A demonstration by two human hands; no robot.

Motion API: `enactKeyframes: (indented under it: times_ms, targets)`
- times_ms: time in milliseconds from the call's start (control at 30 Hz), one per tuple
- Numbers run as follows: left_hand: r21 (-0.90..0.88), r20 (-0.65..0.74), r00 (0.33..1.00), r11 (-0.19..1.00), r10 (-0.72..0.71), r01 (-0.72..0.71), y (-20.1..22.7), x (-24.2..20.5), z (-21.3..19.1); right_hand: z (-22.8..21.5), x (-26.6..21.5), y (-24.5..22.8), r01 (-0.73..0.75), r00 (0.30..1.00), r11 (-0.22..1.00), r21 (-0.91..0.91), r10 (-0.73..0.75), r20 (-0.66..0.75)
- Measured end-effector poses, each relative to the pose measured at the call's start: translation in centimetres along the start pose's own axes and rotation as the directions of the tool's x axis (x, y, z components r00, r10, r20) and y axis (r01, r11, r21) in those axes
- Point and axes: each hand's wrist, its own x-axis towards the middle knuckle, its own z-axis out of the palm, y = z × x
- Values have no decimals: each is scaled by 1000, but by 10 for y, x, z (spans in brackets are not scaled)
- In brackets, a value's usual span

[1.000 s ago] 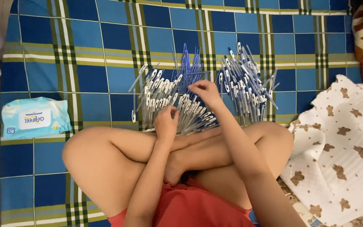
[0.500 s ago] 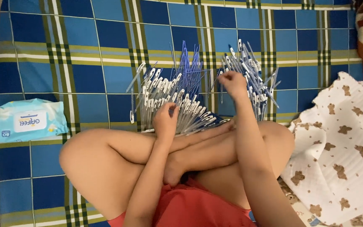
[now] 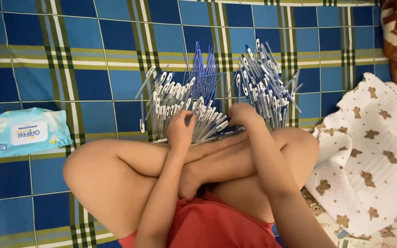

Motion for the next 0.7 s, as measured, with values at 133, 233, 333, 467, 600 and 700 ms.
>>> enactKeyframes:
  times_ms: [133, 233, 333, 467, 600, 700]
  targets:
    - [30, 10, 1000, 999, 19, -19, -3, -5, 2, -47, -63, -21, 105, 990, 976, 191, -84, -115]
    - [25, 26, 999, 999, 28, -28, -7, -4, 9, -81, -109, -46, 170, 981, 888, 428, -110, -161]
    - [27, 43, 995, 996, 86, -88, -8, -4, 12, -68, -94, -33, 360, 933, 531, 767, -215, -289]
    - [52, 40, 992, 991, 119, -121, -8, -5, 13, -66, -93, -42, 458, 887, 310, 833, -226, -403]
    - [52, 28, 989, 988, 145, -146, -11, -5, 15, -66, -93, -46, 503, 864, 278, 818, -204, -461]
    - [27, 70, 991, 993, 112, -114, -5, -5, 10, -61, -83, -45, 544, 839, 232, 806, -115, -533]
